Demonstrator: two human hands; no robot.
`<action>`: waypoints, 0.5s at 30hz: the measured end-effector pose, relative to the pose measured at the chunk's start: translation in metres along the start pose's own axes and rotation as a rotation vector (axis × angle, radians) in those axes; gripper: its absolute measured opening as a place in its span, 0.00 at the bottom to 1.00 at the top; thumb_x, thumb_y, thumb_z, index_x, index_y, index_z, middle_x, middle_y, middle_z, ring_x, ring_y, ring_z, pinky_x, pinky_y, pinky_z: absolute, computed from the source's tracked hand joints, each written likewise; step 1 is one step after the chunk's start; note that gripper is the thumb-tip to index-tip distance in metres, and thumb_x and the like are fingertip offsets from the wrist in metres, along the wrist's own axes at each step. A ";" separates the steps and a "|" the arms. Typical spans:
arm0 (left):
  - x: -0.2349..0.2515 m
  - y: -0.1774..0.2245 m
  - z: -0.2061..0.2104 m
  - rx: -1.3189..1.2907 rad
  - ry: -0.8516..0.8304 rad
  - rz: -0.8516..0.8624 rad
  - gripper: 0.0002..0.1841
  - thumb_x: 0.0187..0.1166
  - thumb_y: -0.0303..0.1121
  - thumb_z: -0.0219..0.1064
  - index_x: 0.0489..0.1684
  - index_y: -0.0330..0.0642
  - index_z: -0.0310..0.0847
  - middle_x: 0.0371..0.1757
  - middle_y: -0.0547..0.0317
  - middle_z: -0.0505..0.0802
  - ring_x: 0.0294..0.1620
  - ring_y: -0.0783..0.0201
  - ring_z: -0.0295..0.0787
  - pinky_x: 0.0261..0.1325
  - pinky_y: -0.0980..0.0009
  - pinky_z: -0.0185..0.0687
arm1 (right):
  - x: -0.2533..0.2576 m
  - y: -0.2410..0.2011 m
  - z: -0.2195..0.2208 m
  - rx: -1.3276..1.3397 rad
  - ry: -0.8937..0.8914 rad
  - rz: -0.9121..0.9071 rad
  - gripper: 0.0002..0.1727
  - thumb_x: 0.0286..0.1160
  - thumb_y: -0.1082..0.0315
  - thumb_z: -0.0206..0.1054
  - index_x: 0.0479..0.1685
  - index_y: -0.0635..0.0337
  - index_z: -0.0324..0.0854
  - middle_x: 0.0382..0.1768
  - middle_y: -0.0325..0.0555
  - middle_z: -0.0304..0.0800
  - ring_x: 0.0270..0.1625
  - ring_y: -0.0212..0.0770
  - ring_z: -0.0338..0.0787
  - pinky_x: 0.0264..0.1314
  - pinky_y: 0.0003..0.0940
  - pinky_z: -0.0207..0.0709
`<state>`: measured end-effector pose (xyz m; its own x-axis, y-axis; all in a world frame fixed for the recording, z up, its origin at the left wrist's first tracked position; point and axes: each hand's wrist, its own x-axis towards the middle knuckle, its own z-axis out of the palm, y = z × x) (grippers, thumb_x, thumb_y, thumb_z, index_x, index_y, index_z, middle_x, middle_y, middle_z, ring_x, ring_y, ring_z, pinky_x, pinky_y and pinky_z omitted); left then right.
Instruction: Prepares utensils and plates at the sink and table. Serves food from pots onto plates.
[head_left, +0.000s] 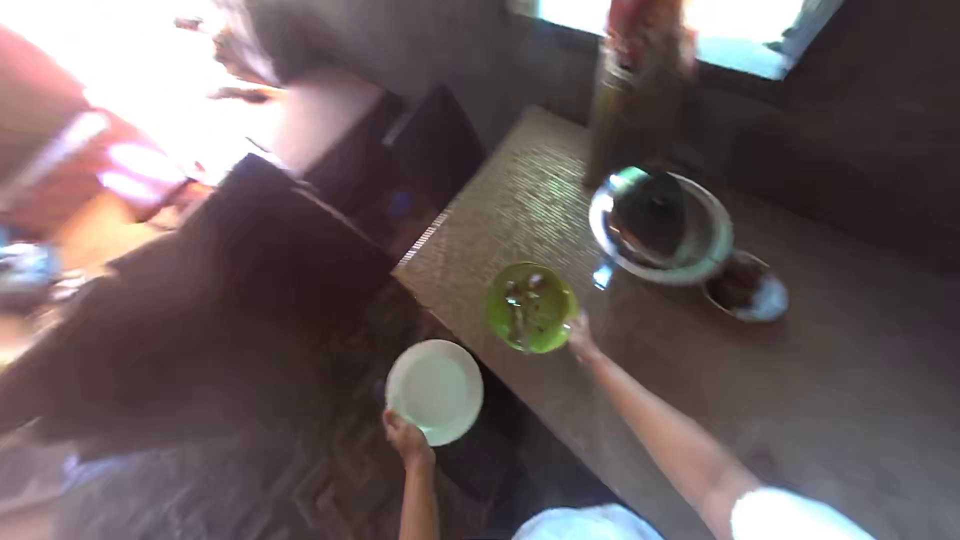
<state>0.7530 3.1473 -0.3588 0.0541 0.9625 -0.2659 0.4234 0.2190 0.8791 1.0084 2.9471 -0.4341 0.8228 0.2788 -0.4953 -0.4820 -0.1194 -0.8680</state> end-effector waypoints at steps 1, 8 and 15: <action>0.002 -0.001 -0.003 0.015 -0.023 -0.022 0.28 0.97 0.37 0.35 0.86 0.23 0.53 0.84 0.24 0.66 0.86 0.41 0.63 0.87 0.50 0.56 | 0.012 -0.001 0.008 -0.020 0.042 0.026 0.33 0.90 0.76 0.50 0.92 0.72 0.43 0.83 0.73 0.65 0.81 0.56 0.75 0.81 0.48 0.73; -0.015 -0.024 0.055 0.070 -0.488 -0.095 0.26 0.96 0.36 0.37 0.73 0.22 0.70 0.65 0.28 0.85 0.66 0.45 0.83 0.74 0.50 0.75 | 0.087 -0.024 0.065 -0.147 0.256 0.157 0.29 0.96 0.69 0.41 0.92 0.70 0.43 0.83 0.76 0.63 0.82 0.67 0.74 0.78 0.62 0.73; -0.060 -0.037 0.139 0.265 -1.002 0.009 0.24 0.96 0.35 0.39 0.74 0.21 0.68 0.67 0.26 0.84 0.70 0.42 0.82 0.77 0.48 0.73 | 0.014 -0.071 0.048 -0.234 -0.140 0.081 0.31 0.89 0.69 0.59 0.86 0.77 0.57 0.81 0.74 0.70 0.82 0.59 0.76 0.85 0.47 0.69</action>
<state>0.8602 3.0595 -0.4308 0.7343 0.3627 -0.5738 0.5981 0.0540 0.7996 1.0398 3.0052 -0.3776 0.7268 0.3867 -0.5677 -0.4483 -0.3591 -0.8186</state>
